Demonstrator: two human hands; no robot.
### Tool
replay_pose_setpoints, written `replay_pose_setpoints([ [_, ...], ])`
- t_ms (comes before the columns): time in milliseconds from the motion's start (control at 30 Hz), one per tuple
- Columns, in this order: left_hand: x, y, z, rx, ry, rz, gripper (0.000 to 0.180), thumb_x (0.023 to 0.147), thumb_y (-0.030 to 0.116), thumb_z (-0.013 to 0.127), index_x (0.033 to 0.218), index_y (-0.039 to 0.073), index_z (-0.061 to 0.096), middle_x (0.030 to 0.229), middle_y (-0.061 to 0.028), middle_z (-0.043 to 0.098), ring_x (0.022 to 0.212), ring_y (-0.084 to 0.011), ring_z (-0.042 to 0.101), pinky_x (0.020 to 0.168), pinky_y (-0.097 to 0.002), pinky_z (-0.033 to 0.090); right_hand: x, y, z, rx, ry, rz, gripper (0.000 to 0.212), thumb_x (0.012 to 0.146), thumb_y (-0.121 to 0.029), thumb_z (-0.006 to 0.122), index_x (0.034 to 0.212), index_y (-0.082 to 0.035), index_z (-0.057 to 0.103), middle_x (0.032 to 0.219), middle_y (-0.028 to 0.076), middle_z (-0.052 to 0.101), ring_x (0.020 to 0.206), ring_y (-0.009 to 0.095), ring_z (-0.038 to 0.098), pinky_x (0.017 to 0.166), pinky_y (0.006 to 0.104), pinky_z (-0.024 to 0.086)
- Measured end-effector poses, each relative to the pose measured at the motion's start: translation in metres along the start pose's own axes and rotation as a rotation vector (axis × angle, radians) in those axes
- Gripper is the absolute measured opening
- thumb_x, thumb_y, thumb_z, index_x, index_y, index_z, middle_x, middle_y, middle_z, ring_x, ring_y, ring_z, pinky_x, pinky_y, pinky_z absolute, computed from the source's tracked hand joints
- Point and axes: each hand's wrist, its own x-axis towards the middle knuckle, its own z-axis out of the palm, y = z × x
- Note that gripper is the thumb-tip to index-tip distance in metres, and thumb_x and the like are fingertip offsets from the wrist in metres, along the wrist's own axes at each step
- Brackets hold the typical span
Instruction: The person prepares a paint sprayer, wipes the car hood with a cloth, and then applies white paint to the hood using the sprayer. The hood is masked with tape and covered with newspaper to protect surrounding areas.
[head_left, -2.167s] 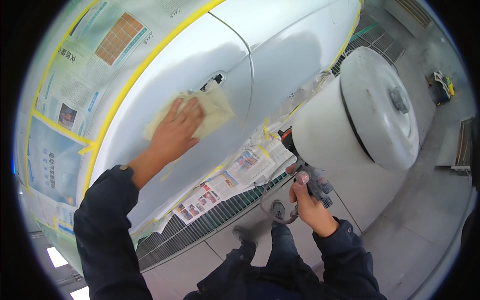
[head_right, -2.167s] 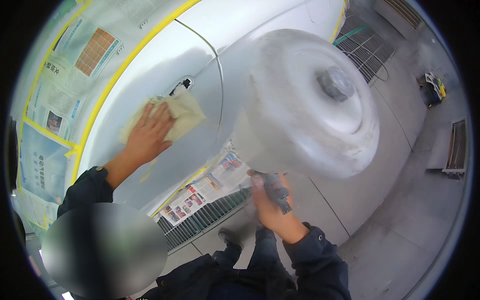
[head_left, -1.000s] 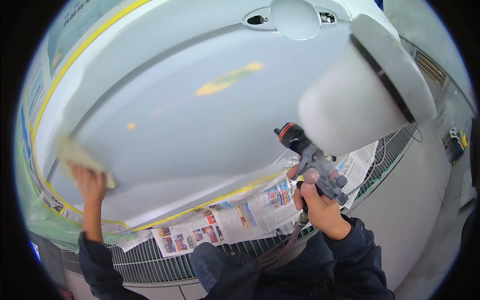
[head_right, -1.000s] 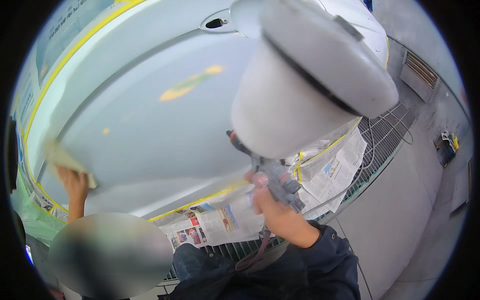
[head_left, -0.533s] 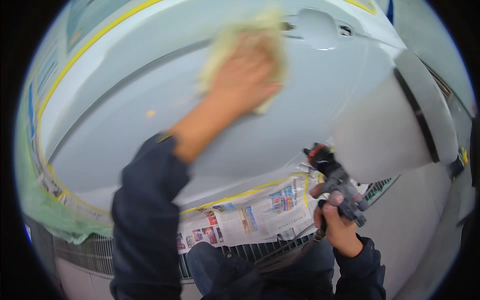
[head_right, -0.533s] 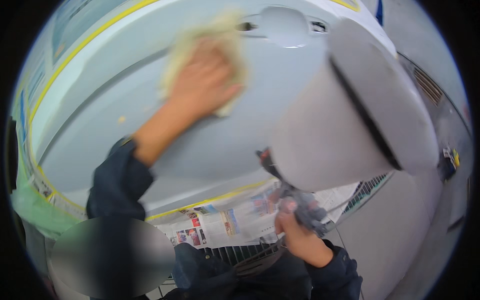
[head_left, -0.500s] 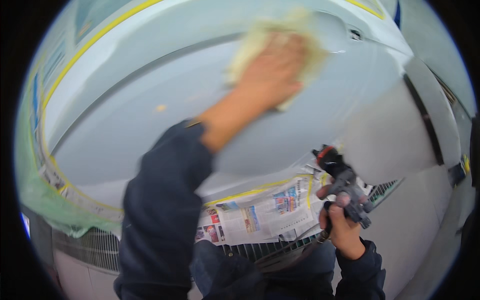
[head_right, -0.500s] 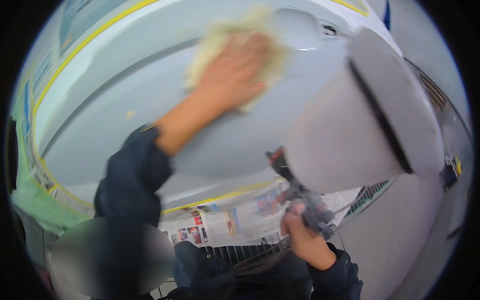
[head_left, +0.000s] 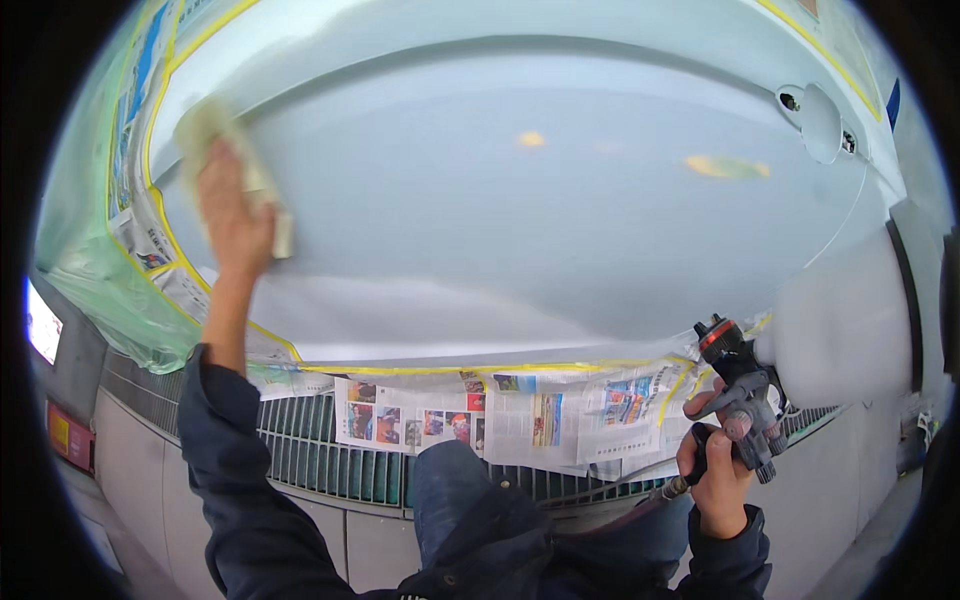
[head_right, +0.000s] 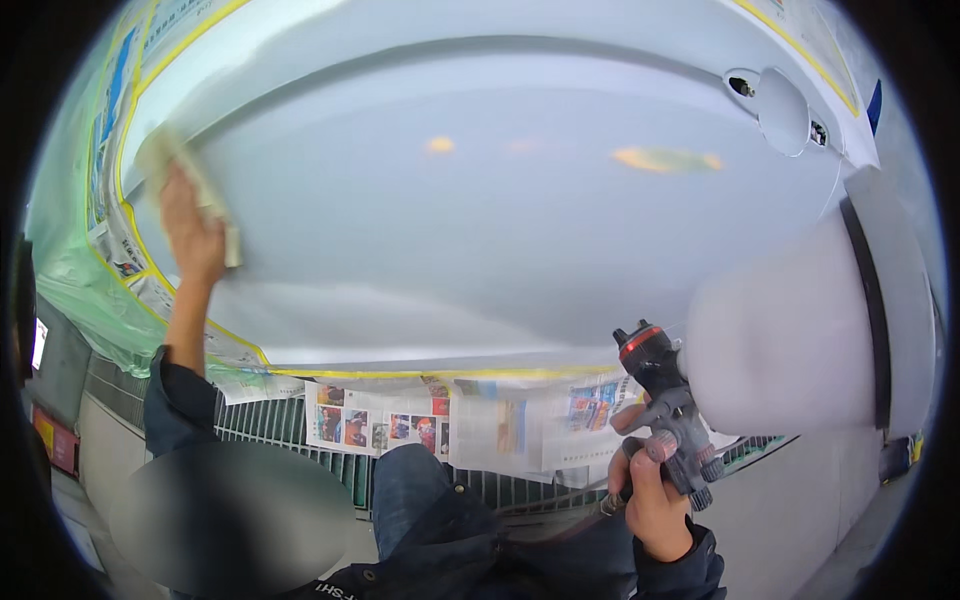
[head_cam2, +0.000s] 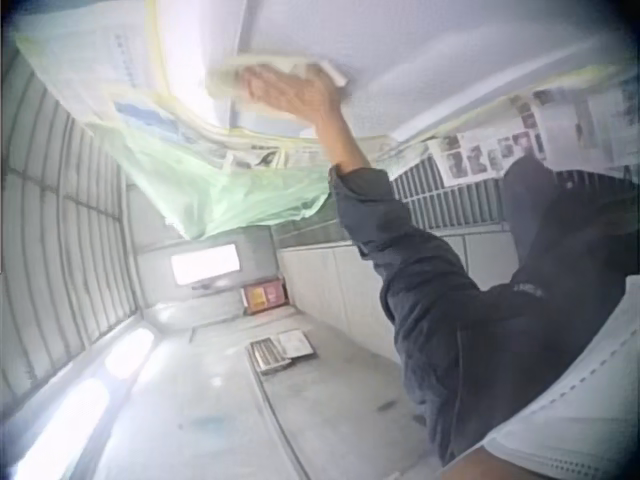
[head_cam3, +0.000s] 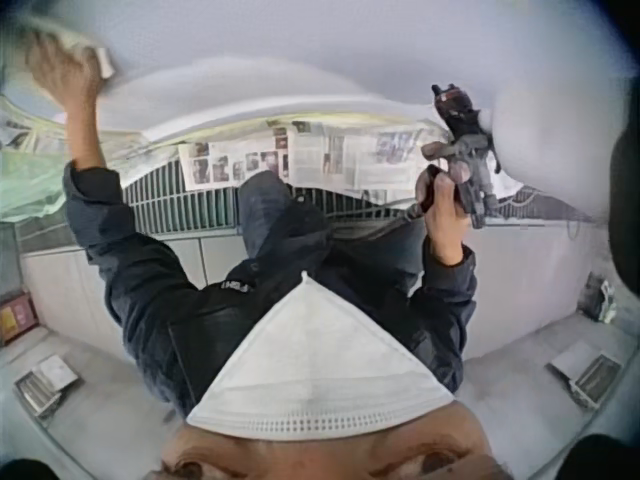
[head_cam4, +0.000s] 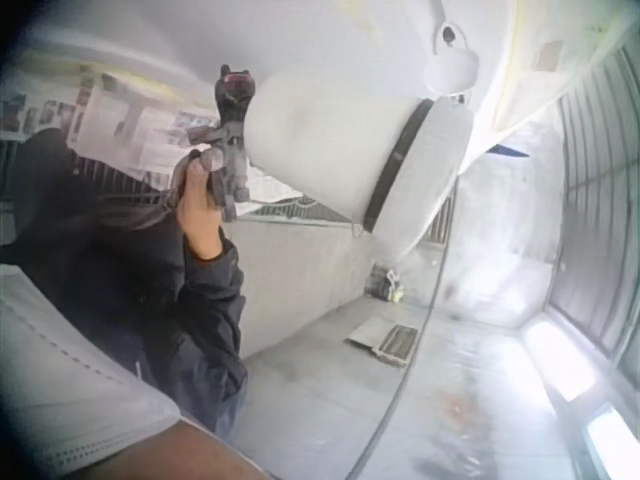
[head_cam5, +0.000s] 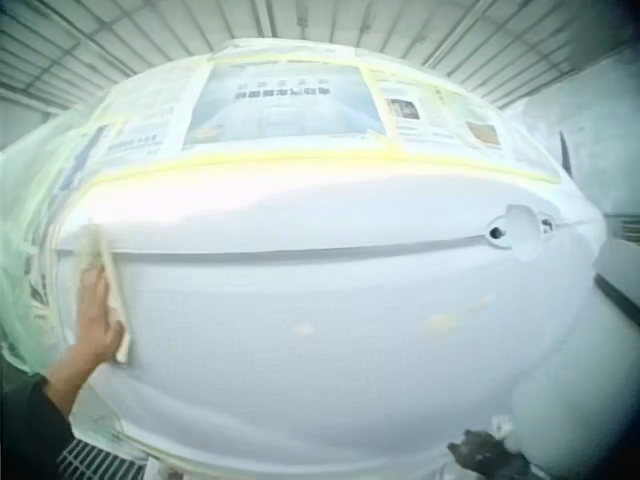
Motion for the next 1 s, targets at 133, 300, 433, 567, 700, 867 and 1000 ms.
replay_pose_setpoints([
  [133, -0.067, -0.094, -0.003, 0.055, 0.151, -0.271, 0.061, 0.104, 0.028, 0.046, 0.151, -0.008, 0.034, 0.156, -0.0310, 0.033, 0.146, -0.0456, 0.029, 0.122, -0.0508, 0.021, 0.000, 0.012, 0.002, -0.007, -0.027, 0.021, 0.063, 0.099, -0.034, 0.061, 0.147, 0.002, 0.040, 0.117, 0.015, 0.058, 0.053, 0.011, 0.048, 0.047, 0.0227, 0.042],
  [300, -0.097, 0.021, 0.051, -0.017, 0.268, -0.384, 0.068, 0.105, 0.040, 0.043, 0.151, -0.009, 0.032, 0.160, -0.0299, 0.028, 0.149, -0.0485, 0.023, 0.122, -0.0563, 0.014, -0.004, 0.010, -0.009, -0.063, -0.034, 0.073, 0.043, 0.099, -0.031, 0.059, 0.125, 0.001, 0.050, 0.120, 0.016, 0.058, 0.060, 0.012, 0.053, 0.053, 0.0252, 0.044],
  [433, -0.047, 0.224, 0.077, -0.270, 0.213, -0.112, 0.081, 0.091, 0.049, 0.063, 0.149, -0.004, 0.041, 0.159, -0.0269, 0.034, 0.151, -0.0430, 0.027, 0.122, -0.0599, 0.011, -0.007, 0.012, -0.024, -0.125, -0.005, 0.084, 0.049, 0.098, -0.035, 0.059, 0.126, 0.004, 0.050, 0.119, 0.017, 0.059, 0.056, 0.012, 0.053, 0.051, 0.0256, 0.042],
  [567, -0.010, 0.427, 0.076, -0.740, -0.096, 0.104, 0.065, 0.084, 0.031, 0.068, 0.138, -0.003, 0.055, 0.156, -0.0207, 0.043, 0.146, -0.0320, 0.040, 0.120, -0.0600, 0.025, -0.023, 0.031, -0.031, -0.109, 0.118, 0.064, 0.071, 0.097, -0.040, 0.065, 0.146, 0.004, 0.038, 0.116, 0.018, 0.058, 0.050, 0.012, 0.050, 0.044, 0.0221, 0.041],
  [700, -0.032, 0.520, 0.078, -0.902, -0.154, 0.313, 0.061, 0.088, 0.024, 0.066, 0.145, 0.010, 0.052, 0.150, -0.0096, 0.052, 0.142, -0.0265, 0.046, 0.118, -0.0476, 0.035, -0.034, 0.062, -0.042, -0.185, 0.159, -0.038, 0.073, 0.097, -0.046, 0.064, 0.145, 0.003, 0.039, 0.117, 0.017, 0.058, 0.049, 0.011, 0.047, 0.043, 0.0216, 0.039],
  [867, -0.117, 0.447, 0.096, -0.823, -0.434, 0.207, 0.057, 0.087, 0.016, 0.065, 0.143, 0.014, 0.056, 0.141, -0.0049, 0.061, 0.129, -0.0253, 0.057, 0.105, -0.0423, 0.045, -0.034, 0.105, -0.044, -0.174, 0.136, -0.075, 0.059, 0.099, -0.040, 0.063, 0.142, -0.006, 0.043, 0.126, 0.020, 0.057, 0.053, 0.012, 0.049, 0.045, 0.0205, 0.040],
  [1000, -0.249, 0.214, 0.094, -0.142, -0.376, 0.102, 0.054, 0.079, 0.040, 0.083, 0.125, 0.016, 0.068, 0.117, -0.0084, 0.070, 0.113, -0.0316, 0.062, 0.103, -0.0520, 0.038, -0.031, 0.145, -0.043, -0.121, 0.015, -0.047, 0.047, 0.101, -0.035, 0.062, 0.140, -0.013, 0.047, 0.129, 0.021, 0.056, 0.059, 0.014, 0.052, 0.047, 0.0224, 0.043],
])
